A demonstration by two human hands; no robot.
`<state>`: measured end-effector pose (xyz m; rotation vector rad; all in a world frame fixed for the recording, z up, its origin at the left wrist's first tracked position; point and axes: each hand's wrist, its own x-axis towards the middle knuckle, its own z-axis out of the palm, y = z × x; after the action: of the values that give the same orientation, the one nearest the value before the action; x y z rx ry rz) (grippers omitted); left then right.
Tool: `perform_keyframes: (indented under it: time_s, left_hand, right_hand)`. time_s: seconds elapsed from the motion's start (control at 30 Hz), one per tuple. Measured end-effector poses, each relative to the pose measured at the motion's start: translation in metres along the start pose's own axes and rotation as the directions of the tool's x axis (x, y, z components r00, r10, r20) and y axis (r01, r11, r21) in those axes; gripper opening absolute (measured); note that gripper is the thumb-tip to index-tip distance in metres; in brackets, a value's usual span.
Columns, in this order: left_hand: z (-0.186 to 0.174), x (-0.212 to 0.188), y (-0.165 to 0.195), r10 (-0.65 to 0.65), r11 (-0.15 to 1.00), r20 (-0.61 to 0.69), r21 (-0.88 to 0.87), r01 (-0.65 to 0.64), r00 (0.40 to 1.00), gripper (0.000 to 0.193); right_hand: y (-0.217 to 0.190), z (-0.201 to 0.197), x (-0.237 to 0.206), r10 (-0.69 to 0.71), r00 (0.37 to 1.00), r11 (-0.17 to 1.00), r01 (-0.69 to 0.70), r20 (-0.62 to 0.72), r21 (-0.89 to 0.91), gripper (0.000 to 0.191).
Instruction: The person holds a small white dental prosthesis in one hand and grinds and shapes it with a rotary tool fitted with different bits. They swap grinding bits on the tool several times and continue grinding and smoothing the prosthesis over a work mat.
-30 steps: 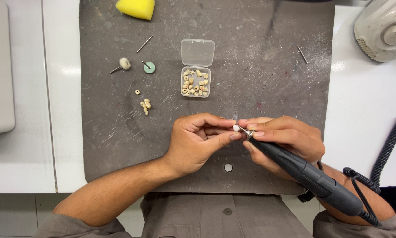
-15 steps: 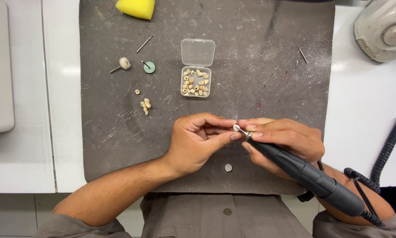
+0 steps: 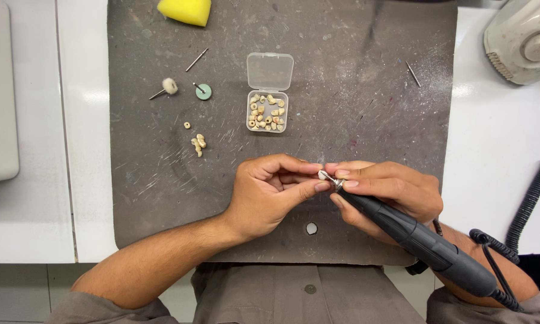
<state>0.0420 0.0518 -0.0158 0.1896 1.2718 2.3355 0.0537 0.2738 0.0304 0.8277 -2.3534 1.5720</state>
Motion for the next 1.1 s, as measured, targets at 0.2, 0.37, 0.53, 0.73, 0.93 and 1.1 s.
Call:
perform_keyframes:
  time_s: [0.2, 0.37, 0.53, 0.73, 0.93, 1.1]
  left_hand:
    - [0.0005, 0.0002, 0.0022, -0.008, 1.000, 0.001, 0.012, 0.008, 1.000, 0.019]
    - [-0.0005, 0.0008, 0.0034, -0.008, 1.000, 0.009, 0.024, 0.008, 1.000, 0.020]
    - [0.0008, 0.0001, 0.0024, -0.001, 1.000, 0.013, -0.011, 0.001, 1.000, 0.019]
    - [0.0005, 0.0005, 0.0020, -0.010, 1.000, 0.001, 0.027, 0.010, 1.000, 0.020]
    - [-0.0006, 0.0004, 0.0005, -0.025, 1.000, -0.004, 0.006, 0.025, 1.000, 0.020]
    - [0.0014, 0.0014, 0.0010, -0.017, 1.000, -0.002, -0.011, 0.017, 1.000, 0.021]
  right_hand:
    - [-0.0019, 0.0002, 0.0042, -0.011, 1.000, 1.000, 0.011, 0.003, -0.014, 0.036]
    - [-0.0029, 0.0002, 0.0042, -0.003, 1.000, 1.000, 0.003, 0.007, -0.013, 0.036]
    - [-0.0034, 0.0011, 0.0034, 0.024, 0.999, 1.000, -0.024, -0.026, 0.004, 0.035]
    - [-0.0050, -0.0016, 0.0051, 0.002, 1.000, 1.000, -0.001, 0.021, -0.026, 0.036]
    - [-0.0026, 0.0005, 0.0055, -0.017, 1.000, 0.999, 0.017, -0.004, -0.037, 0.035]
    - [-0.0007, -0.0013, 0.0011, -0.001, 1.000, 1.000, 0.001, -0.002, -0.015, 0.036]
